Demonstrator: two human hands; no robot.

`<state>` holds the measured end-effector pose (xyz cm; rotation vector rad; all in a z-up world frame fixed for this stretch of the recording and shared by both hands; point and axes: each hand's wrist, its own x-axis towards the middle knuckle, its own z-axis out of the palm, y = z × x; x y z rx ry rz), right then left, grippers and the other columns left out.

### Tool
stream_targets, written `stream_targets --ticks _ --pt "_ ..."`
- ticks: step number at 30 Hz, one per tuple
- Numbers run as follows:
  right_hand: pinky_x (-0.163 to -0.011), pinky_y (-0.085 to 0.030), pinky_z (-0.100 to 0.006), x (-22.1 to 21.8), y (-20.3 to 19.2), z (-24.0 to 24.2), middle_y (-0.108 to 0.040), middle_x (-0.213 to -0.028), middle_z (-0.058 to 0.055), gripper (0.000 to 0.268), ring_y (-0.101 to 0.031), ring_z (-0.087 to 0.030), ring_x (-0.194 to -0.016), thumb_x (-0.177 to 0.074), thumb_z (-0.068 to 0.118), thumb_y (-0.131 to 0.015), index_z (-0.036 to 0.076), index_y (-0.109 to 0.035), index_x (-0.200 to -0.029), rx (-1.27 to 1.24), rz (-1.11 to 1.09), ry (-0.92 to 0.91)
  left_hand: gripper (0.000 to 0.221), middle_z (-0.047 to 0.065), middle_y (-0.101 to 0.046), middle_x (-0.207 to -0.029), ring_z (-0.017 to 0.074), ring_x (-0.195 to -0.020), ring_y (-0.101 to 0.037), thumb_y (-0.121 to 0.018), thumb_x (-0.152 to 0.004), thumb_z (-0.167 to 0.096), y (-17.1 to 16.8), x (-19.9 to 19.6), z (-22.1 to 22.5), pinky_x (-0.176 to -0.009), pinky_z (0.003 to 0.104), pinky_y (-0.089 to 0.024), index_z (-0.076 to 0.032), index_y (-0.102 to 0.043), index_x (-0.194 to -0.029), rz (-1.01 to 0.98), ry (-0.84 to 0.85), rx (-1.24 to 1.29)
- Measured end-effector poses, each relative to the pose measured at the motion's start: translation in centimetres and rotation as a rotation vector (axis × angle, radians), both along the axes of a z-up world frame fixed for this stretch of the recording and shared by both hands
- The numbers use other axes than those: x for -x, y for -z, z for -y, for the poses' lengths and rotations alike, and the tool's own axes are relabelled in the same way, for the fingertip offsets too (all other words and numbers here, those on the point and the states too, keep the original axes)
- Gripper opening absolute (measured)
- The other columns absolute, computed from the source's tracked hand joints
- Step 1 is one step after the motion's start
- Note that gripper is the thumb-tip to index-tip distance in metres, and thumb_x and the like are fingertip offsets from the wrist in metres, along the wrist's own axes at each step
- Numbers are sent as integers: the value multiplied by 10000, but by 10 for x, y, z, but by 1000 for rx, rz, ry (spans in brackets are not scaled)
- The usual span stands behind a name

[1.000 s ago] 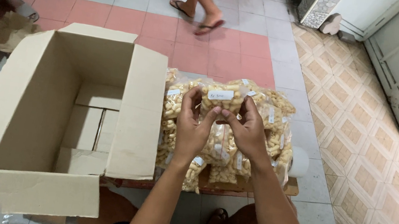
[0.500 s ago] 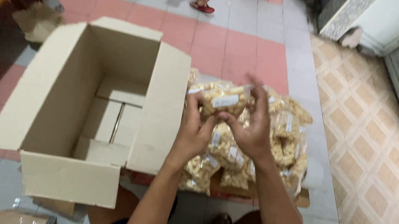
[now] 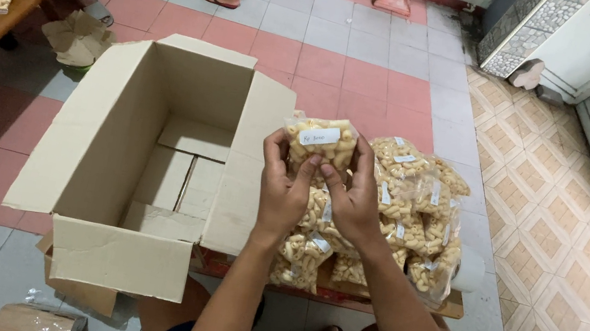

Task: The person is packing small plastic bags of cashew nuts into a large cardboard box for shipping or storage.

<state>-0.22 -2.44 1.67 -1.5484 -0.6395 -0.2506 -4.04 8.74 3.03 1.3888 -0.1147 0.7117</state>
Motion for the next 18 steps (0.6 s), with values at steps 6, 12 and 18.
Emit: stream_targets --ticks 6,12,18 --pt "-663 -656 -423 -12 -8 20 -578 -1157 -132 487 -622 -238 -955 -930 49 -630 28 -415 -1366 -141 -223 -128 504 204 -551 -1265 357 -1231 -522 -632 -950 -109 0 1 -12 -956 554 -484 -9 -352 -1358 -36 230 -12" --pt "-744 -654 -429 -13 -10 31 -581 -1181 -114 588 -618 -228 -994 -848 68 -743 42 -427 -1343 -33 -205 -124 492 249 -537 -1301 399 -1233 -533 -607 -944 -48 4 2 -7 -918 529 -532 6 -321 -1340 -105 229 -93" --pt "-736 -610 -350 -20 -15 44 -595 -965 -75 337 -588 -175 -913 -948 106 -660 44 -552 -1261 144 -163 27 486 315 -578 -1229 480 -1145 -590 -612 -954 -125 -4 20 -12 -866 518 -562 47 -354 -1328 -142 221 -420"
